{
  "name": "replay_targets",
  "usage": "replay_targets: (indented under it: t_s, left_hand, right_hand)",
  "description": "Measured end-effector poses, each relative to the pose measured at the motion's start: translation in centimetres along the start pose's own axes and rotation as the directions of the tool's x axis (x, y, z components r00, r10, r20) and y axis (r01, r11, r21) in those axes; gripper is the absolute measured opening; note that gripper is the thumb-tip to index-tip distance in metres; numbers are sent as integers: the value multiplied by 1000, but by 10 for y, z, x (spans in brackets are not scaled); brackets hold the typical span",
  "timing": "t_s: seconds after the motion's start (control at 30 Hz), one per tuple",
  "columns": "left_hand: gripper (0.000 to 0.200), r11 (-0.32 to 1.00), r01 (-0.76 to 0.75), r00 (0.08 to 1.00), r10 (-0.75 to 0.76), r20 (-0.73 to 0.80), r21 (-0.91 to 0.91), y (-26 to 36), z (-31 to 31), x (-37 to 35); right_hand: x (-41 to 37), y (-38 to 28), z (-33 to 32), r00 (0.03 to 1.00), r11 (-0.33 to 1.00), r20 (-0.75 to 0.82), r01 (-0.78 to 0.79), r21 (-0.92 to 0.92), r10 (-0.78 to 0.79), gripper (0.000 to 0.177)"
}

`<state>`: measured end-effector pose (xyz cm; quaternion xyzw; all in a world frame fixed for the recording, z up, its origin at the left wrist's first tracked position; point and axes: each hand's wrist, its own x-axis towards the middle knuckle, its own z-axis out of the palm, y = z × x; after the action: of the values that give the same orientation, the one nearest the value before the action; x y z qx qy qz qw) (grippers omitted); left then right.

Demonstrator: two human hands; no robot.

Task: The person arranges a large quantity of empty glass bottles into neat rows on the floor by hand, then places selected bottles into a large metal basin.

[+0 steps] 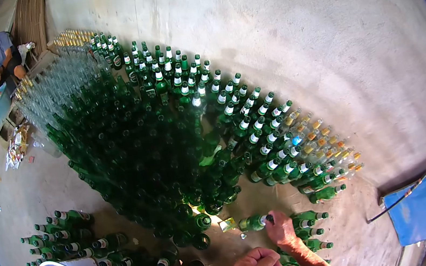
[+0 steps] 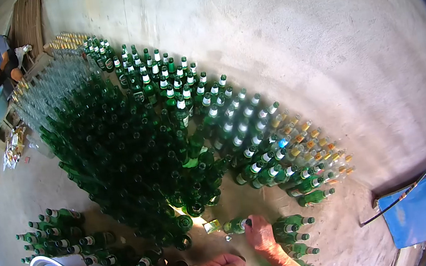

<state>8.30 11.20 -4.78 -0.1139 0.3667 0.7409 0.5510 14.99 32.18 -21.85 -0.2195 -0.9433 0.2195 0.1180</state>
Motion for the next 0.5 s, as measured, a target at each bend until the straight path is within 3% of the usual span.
replay_targets:
  t_s: [0.3, 0.5]
  left_hand:
    - [13, 1000, 17, 999, -17, -35, 0, 9, 17, 4]
    - [14, 1000, 10, 1000, -10, -29, 17, 10, 19, 6]
  right_hand:
    - [-6, -12, 12, 981, 995, 178, -70, -72, 82, 36]
    - [-15, -7, 20, 975, 989, 202, -71, -128, 96, 45]
